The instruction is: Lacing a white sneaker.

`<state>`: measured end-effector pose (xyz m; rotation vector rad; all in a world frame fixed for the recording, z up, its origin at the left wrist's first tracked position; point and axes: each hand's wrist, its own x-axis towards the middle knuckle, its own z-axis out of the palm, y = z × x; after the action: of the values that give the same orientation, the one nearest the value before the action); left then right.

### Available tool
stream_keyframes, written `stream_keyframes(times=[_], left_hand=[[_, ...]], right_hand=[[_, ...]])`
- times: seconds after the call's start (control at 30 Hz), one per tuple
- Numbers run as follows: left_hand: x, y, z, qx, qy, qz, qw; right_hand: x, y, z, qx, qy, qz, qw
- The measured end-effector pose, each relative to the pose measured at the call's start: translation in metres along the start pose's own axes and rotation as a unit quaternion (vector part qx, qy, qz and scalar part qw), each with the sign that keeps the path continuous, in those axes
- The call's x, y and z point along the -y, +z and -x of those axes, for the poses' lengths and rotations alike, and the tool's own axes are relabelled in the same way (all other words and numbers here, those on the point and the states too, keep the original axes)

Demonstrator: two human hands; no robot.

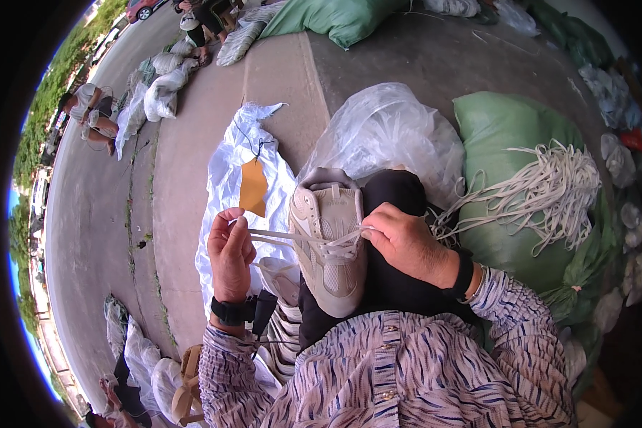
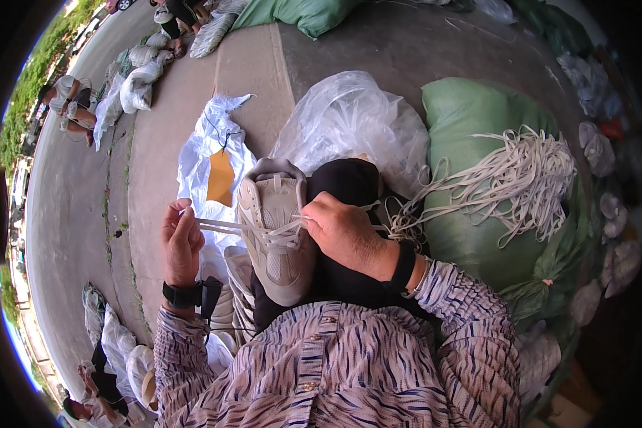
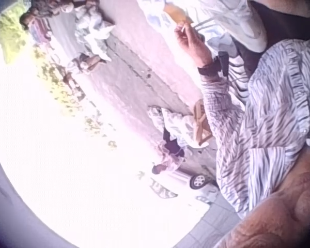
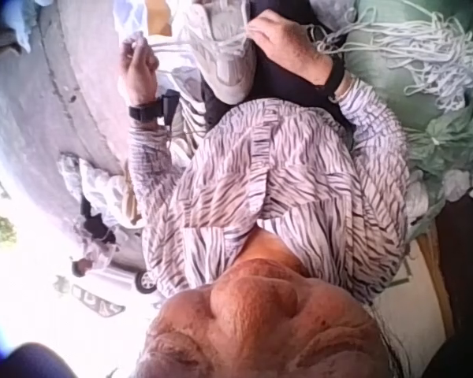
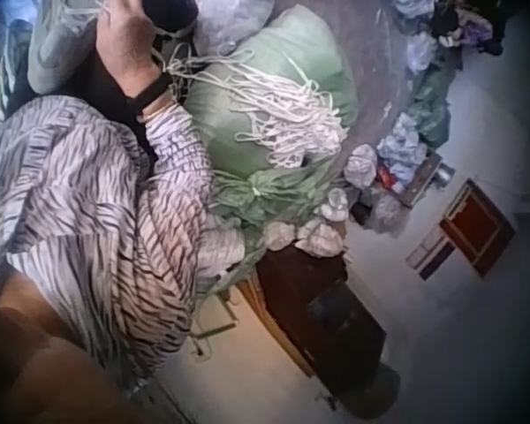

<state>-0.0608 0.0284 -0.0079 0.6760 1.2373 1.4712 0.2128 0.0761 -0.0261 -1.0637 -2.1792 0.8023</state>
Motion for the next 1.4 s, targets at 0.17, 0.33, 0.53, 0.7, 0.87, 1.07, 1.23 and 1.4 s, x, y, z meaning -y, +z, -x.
stream_keyframes(times=[0.17,0.33,0.53,0.7,0.87,1.07,1.23,1.4], left_hand=[[0.008,-0.019,0.004,-0.011,0.040,-0.110,0.993],[0.047,-0.035,0.014,-0.021,-0.058,-0.256,0.965],[0.049,-0.055,0.025,-0.071,-0.069,-0.257,0.961],[0.035,-0.030,0.017,-0.076,-0.041,-0.188,0.978],[0.039,0.015,0.020,-0.038,0.047,-0.150,0.987],[0.030,0.022,0.024,0.012,-0.030,-0.229,0.973],[0.033,0.027,0.028,0.057,0.056,-0.280,0.957],[0.041,0.036,0.034,0.044,0.115,-0.266,0.956]], right_hand=[[-0.013,-0.011,0.030,0.072,-0.039,-0.010,0.997],[-0.051,-0.031,0.057,0.154,0.235,-0.339,0.898],[-0.067,-0.047,0.037,-0.082,0.369,-0.305,0.874],[-0.033,-0.009,0.006,-0.011,0.085,-0.264,0.961],[-0.014,0.012,0.008,0.072,0.046,-0.078,0.993],[-0.015,0.020,0.010,0.011,0.028,-0.046,0.998],[-0.018,0.024,0.005,0.005,0.001,-0.010,1.000],[-0.009,0.024,0.007,0.107,-0.120,0.157,0.975]])
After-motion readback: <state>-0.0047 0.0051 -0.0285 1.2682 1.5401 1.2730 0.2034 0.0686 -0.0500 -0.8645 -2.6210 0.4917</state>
